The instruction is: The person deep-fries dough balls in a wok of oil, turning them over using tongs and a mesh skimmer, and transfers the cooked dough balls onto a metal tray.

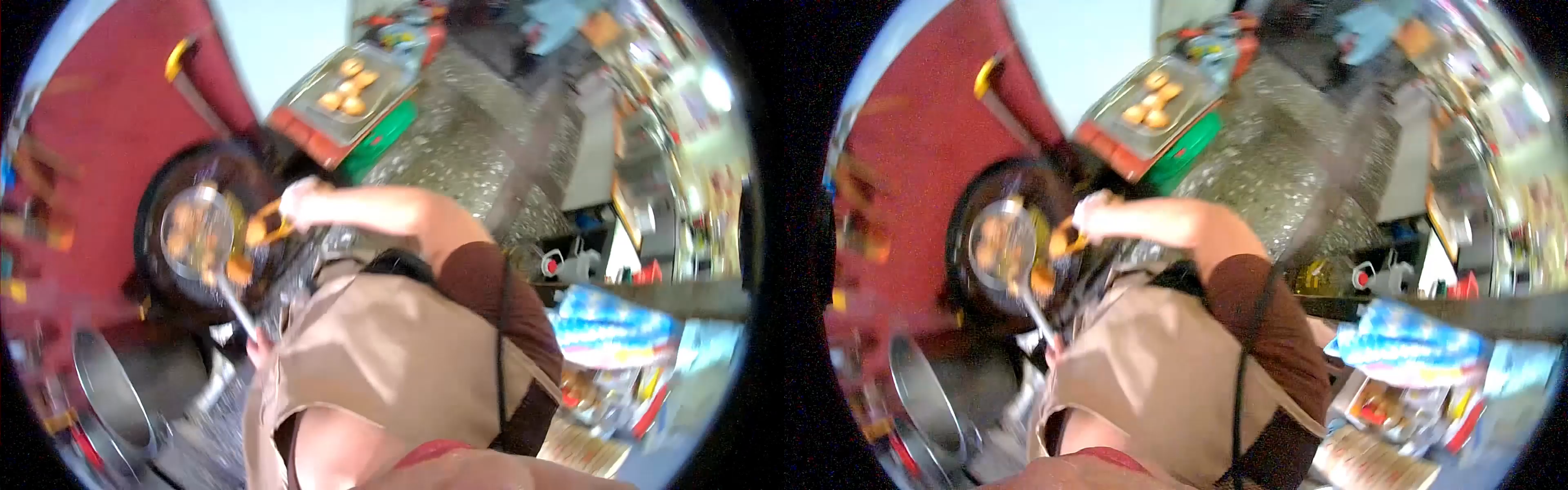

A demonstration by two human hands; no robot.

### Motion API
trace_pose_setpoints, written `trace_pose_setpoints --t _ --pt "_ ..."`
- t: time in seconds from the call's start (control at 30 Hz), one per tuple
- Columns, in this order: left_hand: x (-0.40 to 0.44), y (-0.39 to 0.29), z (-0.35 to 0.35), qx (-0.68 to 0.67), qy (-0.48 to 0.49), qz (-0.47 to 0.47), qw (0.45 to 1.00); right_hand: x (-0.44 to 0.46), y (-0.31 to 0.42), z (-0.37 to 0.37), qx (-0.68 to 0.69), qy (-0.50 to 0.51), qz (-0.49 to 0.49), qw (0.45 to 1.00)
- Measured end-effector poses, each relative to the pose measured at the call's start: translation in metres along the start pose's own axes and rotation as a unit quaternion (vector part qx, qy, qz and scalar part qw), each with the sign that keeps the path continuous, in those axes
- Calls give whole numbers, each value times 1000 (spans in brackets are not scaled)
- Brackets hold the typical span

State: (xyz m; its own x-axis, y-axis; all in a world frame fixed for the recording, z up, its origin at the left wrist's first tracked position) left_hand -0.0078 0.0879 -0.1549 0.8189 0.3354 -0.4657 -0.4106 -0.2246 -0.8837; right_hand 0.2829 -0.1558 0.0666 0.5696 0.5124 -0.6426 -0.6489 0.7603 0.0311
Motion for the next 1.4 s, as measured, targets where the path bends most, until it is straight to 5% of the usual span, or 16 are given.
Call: trace_pose_setpoints --t 0.03,0.13,0.43,0.87,1.4 --pt "-25 -49 -31 -70 12 22 997 5 0 0 -13 12 7 1000" --pt "-45 -78 -49 13 -38 35 999 36 -9 -15 -19 64 12 998" --pt "-62 -74 -40 102 -79 103 986 25 -10 -6 -12 6 4 1000" --pt "-61 -104 -45 135 40 194 971 28 -13 -8 -39 27 8 999" --pt "-57 -120 -38 132 69 220 964 30 -11 -3 -33 40 0 999"
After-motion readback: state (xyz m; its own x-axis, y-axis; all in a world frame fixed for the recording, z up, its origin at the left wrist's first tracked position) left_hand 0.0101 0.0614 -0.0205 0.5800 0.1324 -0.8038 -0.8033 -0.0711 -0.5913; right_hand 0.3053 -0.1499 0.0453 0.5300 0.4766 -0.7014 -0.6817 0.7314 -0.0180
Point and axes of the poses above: each hand's wrist, its own x-axis towards the middle knuckle, its own z-axis out of the back of the hand, y = z × x, the point moved 5 cm from there along x, towards the middle knuckle, and after that the axes turned 11 degrees about y, right-handed, at the moved point
